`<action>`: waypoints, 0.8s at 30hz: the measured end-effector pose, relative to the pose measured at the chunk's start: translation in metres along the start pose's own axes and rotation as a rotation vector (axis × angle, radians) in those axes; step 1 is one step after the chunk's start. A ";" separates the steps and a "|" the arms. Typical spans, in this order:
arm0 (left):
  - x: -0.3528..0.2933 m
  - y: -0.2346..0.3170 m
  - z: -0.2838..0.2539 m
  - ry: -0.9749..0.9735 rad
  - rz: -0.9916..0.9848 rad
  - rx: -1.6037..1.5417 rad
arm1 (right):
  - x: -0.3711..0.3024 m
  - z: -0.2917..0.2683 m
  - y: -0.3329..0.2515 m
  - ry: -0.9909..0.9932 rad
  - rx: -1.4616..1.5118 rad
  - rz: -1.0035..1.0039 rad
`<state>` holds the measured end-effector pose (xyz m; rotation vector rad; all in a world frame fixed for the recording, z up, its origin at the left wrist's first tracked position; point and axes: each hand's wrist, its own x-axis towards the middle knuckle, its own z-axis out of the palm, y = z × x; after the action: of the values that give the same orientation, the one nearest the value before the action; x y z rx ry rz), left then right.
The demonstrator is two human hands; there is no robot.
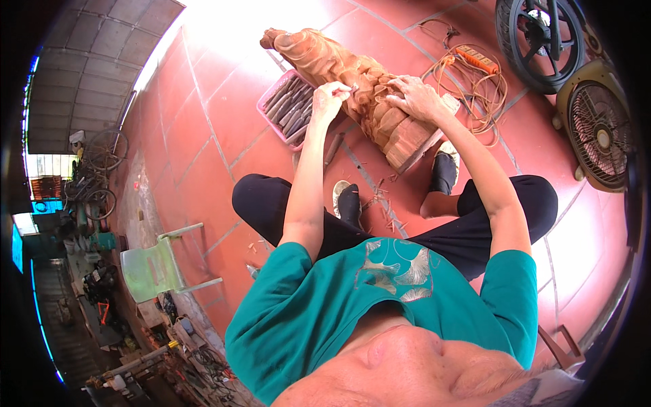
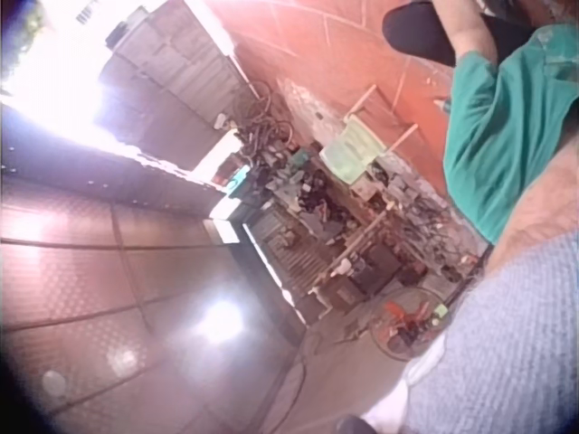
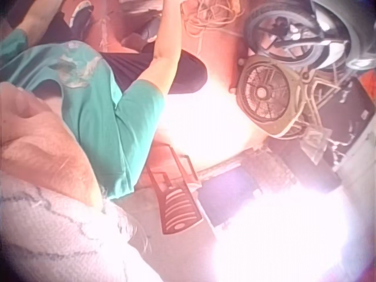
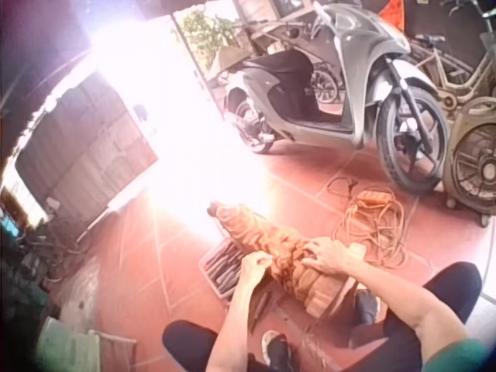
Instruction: The person sits on the floor and carves a wooden sculpture using a chisel and mallet, then switches to a handheld rotary tool to refine details. The person holds the sculpture with one hand while striking or grinding with the other.
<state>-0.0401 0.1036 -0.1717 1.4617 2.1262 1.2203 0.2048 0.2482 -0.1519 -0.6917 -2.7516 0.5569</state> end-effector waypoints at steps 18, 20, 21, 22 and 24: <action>0.045 0.000 -0.012 0.013 0.216 0.460 | -0.001 -0.003 -0.013 0.016 -0.004 -0.017; 0.049 0.004 0.002 0.081 0.201 0.543 | -0.001 -0.003 -0.009 0.023 -0.011 -0.006; 0.047 0.006 0.010 0.087 0.178 0.601 | -0.001 -0.002 -0.008 0.028 -0.014 -0.006; 0.045 0.007 0.014 0.088 0.152 0.663 | -0.002 -0.001 -0.009 0.031 -0.009 -0.006; 0.042 0.005 0.009 -0.016 0.228 0.638 | -0.001 0.000 -0.009 0.029 -0.002 -0.010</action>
<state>-0.0496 0.1455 -0.1641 1.9950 2.5249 0.5914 0.2024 0.2407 -0.1483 -0.6802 -2.7278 0.5383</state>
